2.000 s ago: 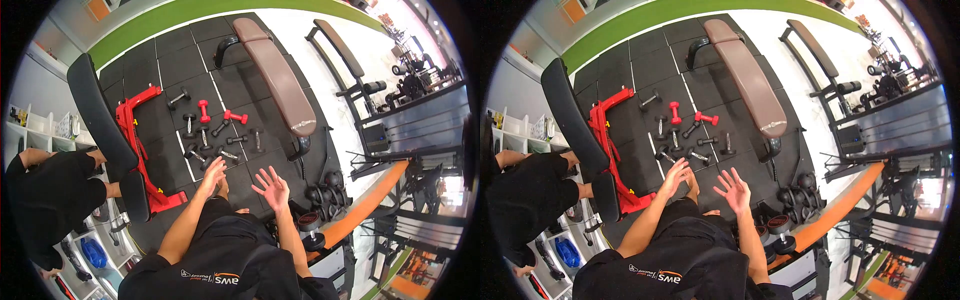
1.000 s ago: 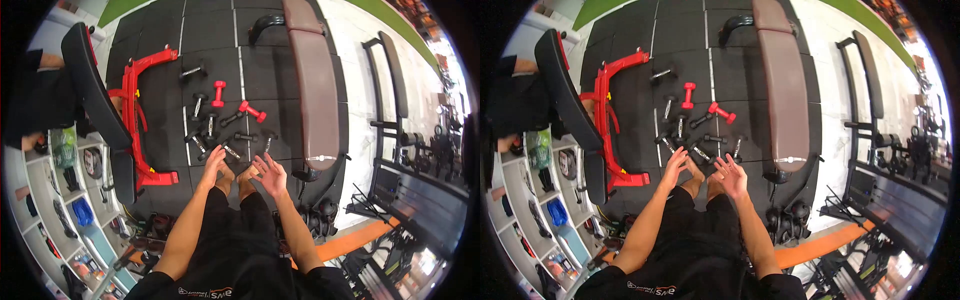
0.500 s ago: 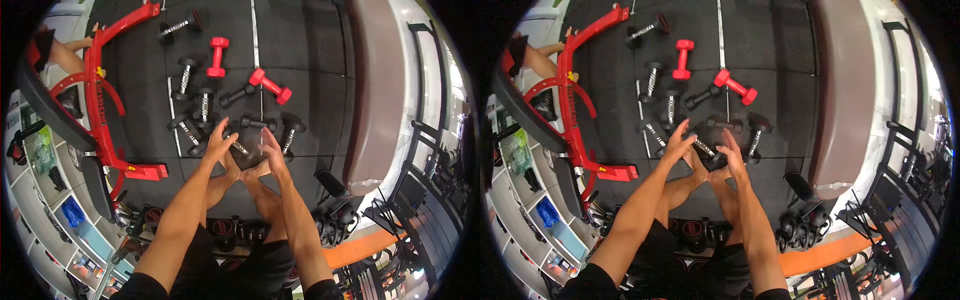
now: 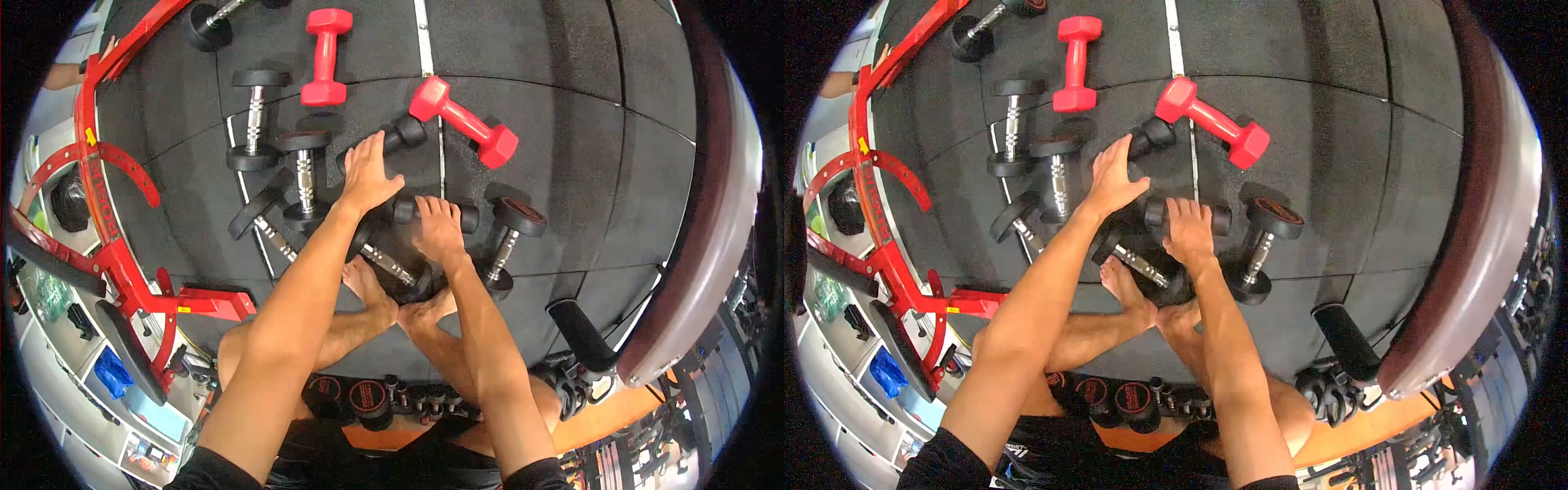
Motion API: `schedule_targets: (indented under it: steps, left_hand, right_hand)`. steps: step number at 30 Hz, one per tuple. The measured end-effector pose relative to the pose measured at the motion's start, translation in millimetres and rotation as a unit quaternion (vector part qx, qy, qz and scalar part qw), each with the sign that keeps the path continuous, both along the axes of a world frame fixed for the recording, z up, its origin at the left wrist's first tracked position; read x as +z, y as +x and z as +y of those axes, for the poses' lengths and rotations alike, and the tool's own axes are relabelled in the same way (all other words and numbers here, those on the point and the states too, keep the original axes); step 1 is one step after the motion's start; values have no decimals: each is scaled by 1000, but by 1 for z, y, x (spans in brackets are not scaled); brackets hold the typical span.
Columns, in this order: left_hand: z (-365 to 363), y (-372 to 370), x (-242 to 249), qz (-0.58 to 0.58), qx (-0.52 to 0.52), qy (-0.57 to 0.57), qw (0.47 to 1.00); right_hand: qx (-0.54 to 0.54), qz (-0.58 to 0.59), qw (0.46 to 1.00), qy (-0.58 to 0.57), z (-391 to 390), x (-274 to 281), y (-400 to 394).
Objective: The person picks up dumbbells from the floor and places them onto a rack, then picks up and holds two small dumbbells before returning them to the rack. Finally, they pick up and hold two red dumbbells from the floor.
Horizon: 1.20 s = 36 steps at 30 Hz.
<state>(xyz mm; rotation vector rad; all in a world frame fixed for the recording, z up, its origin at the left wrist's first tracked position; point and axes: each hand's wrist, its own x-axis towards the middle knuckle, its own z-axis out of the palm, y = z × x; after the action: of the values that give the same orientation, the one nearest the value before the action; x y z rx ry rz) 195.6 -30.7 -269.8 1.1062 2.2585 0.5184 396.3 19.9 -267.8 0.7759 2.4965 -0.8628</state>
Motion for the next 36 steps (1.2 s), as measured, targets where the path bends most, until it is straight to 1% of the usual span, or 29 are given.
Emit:
schedule_targets:
  steps: [2,3,6,7,10,12,13,14,15,16,22,23,26,32,36]
  left_hand:
    - [11,-3,-12,25,-26,-26,999]
    - [19,-4,-15,0,-12,-26,1000]
    - [39,-8,-19,0,-5,-145,989]
    - [40,-11,-25,5,-9,-145,989]
    - [46,-21,-43,19,-22,-136,990]
    - [48,-26,-49,26,-39,-121,992]
    - [48,-25,-51,68,-30,-74,994]
    - [48,-23,-52,50,-26,-117,991]
    - [59,-24,-38,32,-20,-159,987]
    - [67,-25,-32,16,-12,-199,980]
    - [69,-23,-39,25,4,-223,974]
    - [66,-22,-40,45,-2,-208,977]
    - [66,-25,-47,32,-16,-224,974]
    - [66,-24,-43,42,-15,-212,976]
    - [67,-22,-35,14,-14,-230,973]
  right_hand:
    - [35,-31,998,28,4,-6,-7]
    - [52,-48,997,43,5,-10,-9]
    - [100,-66,991,54,11,-24,-15]
    - [121,-53,989,64,13,-27,-14]
    - [90,-70,993,-33,20,-38,-13]
    - [107,-64,991,-41,25,-46,-13]
    - [110,-69,990,-53,27,-47,-15]
    - [113,-75,988,-66,26,-46,-16]
    - [110,-54,991,-59,28,-46,-16]
    - [110,-57,990,-62,33,-44,-20]
    - [101,-70,989,-81,38,-46,-28]
    - [105,-73,988,-82,36,-46,-26]
    - [111,-86,985,-97,42,-46,-29]
    - [92,-81,988,-99,42,-47,-28]
    - [84,-89,987,-107,45,-40,-29]
